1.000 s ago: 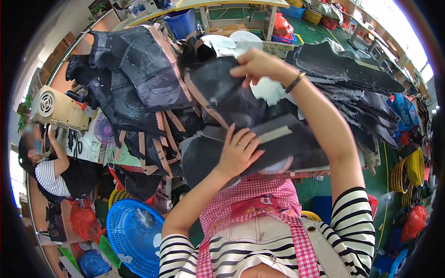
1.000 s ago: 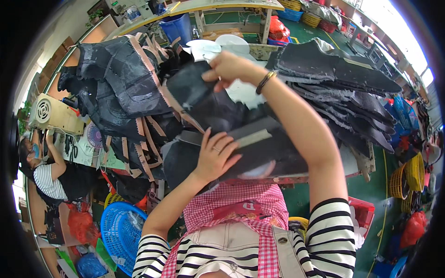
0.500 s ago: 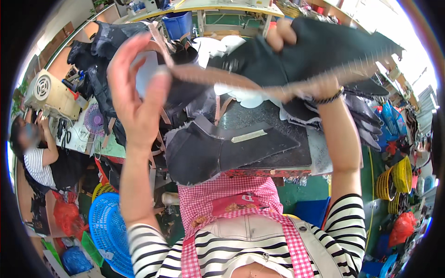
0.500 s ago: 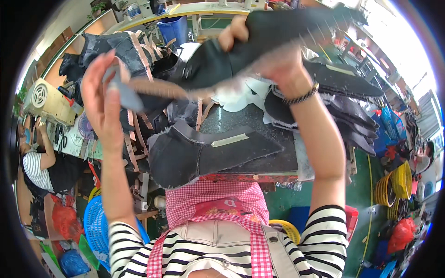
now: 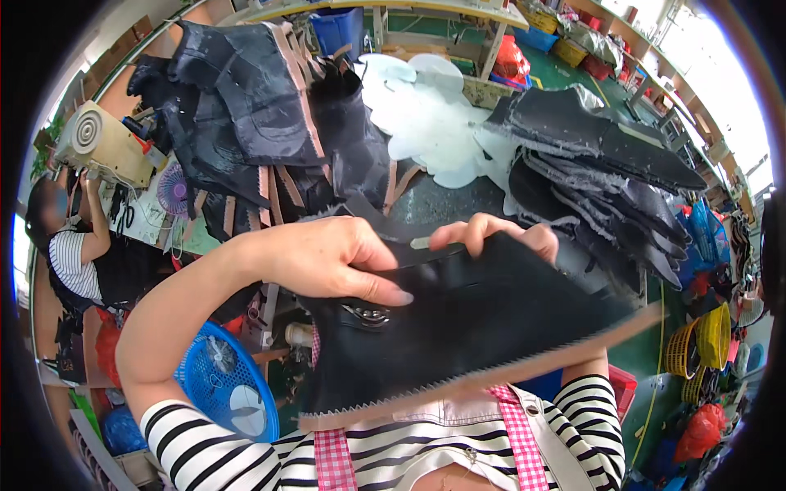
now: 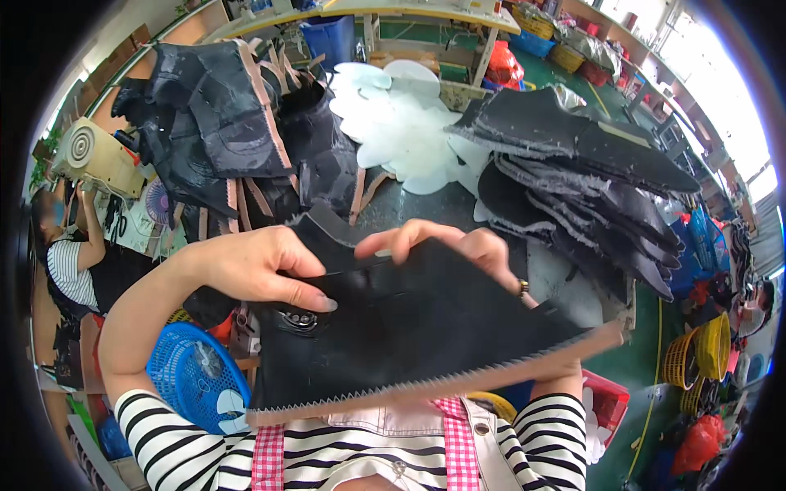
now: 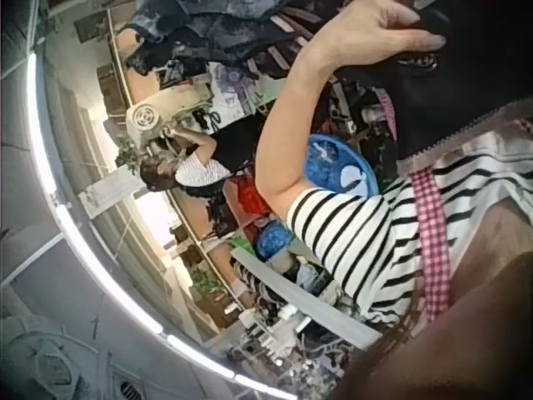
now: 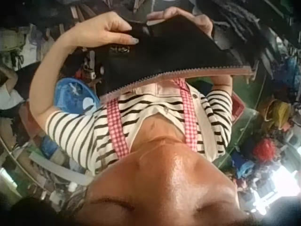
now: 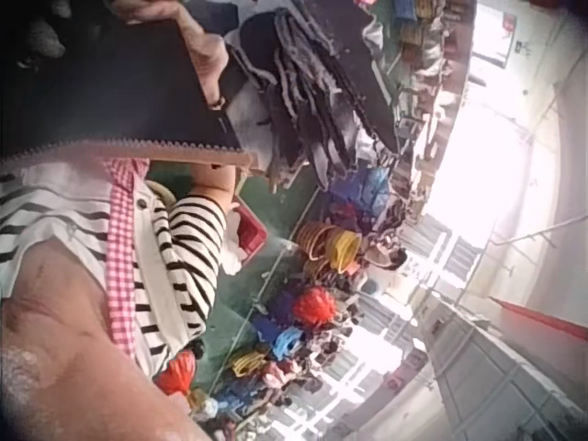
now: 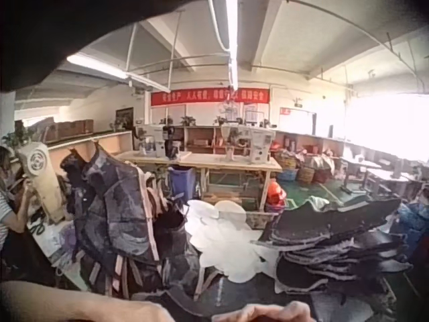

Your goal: The person assembles footwear components by hand in a factory setting. They pick up white insoles and black shoe uppers, insert the insoles into the uppers, and place the assembled units into a blue basket. The process involves repetitive handling of materials from various bins and a work table.

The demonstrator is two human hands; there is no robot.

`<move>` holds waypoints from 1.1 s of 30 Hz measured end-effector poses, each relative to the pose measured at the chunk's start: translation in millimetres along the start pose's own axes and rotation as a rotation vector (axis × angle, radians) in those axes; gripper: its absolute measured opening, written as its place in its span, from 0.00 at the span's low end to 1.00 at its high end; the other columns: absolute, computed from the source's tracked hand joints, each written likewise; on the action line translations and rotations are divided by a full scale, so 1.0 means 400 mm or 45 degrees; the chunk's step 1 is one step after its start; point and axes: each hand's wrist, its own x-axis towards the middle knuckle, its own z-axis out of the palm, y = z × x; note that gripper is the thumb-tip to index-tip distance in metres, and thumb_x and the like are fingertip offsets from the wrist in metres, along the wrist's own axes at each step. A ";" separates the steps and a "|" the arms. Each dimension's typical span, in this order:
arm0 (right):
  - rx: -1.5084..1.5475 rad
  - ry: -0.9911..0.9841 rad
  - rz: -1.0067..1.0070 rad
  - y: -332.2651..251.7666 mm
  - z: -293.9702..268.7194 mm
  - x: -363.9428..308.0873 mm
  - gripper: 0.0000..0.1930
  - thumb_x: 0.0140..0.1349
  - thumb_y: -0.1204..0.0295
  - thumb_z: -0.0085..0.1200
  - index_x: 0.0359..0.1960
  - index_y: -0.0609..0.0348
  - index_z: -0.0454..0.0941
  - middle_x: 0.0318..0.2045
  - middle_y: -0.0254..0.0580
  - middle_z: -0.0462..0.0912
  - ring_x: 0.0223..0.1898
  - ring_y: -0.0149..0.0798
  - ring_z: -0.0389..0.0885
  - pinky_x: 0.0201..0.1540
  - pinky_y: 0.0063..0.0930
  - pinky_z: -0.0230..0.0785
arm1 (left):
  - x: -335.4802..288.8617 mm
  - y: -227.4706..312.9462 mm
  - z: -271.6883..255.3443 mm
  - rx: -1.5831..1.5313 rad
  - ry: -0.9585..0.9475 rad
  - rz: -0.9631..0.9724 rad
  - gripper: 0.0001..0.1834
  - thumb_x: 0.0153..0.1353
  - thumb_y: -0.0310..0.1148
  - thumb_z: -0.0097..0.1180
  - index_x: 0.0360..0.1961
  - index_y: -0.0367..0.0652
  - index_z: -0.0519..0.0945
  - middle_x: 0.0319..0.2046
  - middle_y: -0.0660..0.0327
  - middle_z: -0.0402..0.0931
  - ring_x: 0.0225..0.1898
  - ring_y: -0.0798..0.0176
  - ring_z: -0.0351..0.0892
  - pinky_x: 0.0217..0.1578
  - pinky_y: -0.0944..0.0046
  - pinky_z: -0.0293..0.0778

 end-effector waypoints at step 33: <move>-1.633 1.012 0.787 -0.048 -0.322 -0.095 0.21 0.68 0.62 0.50 0.22 0.66 0.66 0.15 0.37 0.56 0.21 0.28 0.52 0.22 0.30 0.52 | 0.421 -0.347 -0.081 -0.012 0.087 -0.292 0.21 0.60 0.43 0.57 0.24 0.33 0.79 0.18 0.44 0.73 0.23 0.44 0.75 0.29 0.52 0.69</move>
